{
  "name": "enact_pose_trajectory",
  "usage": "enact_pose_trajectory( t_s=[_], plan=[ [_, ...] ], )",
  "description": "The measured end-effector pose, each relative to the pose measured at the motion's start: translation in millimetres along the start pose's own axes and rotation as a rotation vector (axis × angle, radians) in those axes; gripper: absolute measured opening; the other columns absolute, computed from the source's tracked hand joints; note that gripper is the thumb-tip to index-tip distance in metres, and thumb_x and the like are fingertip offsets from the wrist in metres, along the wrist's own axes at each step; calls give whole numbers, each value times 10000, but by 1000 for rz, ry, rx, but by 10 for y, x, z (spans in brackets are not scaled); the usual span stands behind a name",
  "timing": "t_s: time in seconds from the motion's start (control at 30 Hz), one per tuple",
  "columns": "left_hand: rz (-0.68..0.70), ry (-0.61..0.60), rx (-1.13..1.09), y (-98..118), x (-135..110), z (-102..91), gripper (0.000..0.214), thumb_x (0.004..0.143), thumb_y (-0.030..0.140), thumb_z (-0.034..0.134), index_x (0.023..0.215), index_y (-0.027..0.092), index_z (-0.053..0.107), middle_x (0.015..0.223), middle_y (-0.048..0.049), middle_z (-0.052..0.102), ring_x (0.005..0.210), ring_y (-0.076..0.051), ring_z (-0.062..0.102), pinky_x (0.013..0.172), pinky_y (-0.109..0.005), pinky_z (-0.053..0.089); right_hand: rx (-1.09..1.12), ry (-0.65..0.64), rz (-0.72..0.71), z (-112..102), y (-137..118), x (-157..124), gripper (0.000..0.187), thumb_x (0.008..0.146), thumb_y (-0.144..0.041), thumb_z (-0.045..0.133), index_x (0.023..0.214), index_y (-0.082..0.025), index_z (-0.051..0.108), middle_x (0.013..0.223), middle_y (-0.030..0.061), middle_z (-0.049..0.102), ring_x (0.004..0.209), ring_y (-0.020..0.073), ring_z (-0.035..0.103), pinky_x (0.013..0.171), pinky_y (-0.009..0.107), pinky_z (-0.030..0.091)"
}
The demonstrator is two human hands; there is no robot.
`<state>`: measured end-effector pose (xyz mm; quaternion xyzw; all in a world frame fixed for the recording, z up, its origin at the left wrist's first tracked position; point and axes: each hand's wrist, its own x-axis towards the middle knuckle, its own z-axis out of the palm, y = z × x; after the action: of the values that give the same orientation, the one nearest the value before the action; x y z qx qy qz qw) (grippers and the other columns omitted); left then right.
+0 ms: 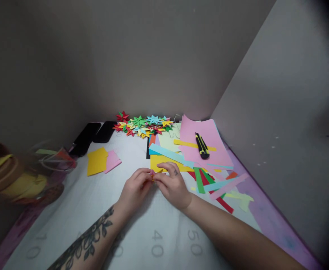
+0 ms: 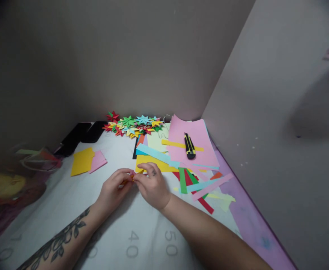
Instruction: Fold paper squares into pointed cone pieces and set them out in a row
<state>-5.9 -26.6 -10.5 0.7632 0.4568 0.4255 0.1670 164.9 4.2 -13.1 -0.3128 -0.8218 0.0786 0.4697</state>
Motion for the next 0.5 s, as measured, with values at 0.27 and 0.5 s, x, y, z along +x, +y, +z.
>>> enact_pose_trajectory(
  t_s=[0.27, 0.5],
  plan=[
    [-258, -19, -112, 59, -15, 39, 288, 840, 210, 565, 1116, 223, 482, 1018, -40, 631, 845, -135, 636, 714, -239, 519, 99, -44, 63, -2, -1, -7, 146, 808, -73, 496, 838, -199, 563, 1046, 96, 526, 1002, 238, 503, 870, 437, 466],
    [-469, -83, -165, 119, 32, 24, 349, 820, 302, 578, 1132, 208, 453, 599, 80, 496, 542, -102, 508, 507, -189, 374, 439, -72, 413, 60, -25, 5, 59, 835, -164, 516, 798, -210, 511, 842, 30, 559, 822, 175, 573, 713, 317, 488]
  ],
)
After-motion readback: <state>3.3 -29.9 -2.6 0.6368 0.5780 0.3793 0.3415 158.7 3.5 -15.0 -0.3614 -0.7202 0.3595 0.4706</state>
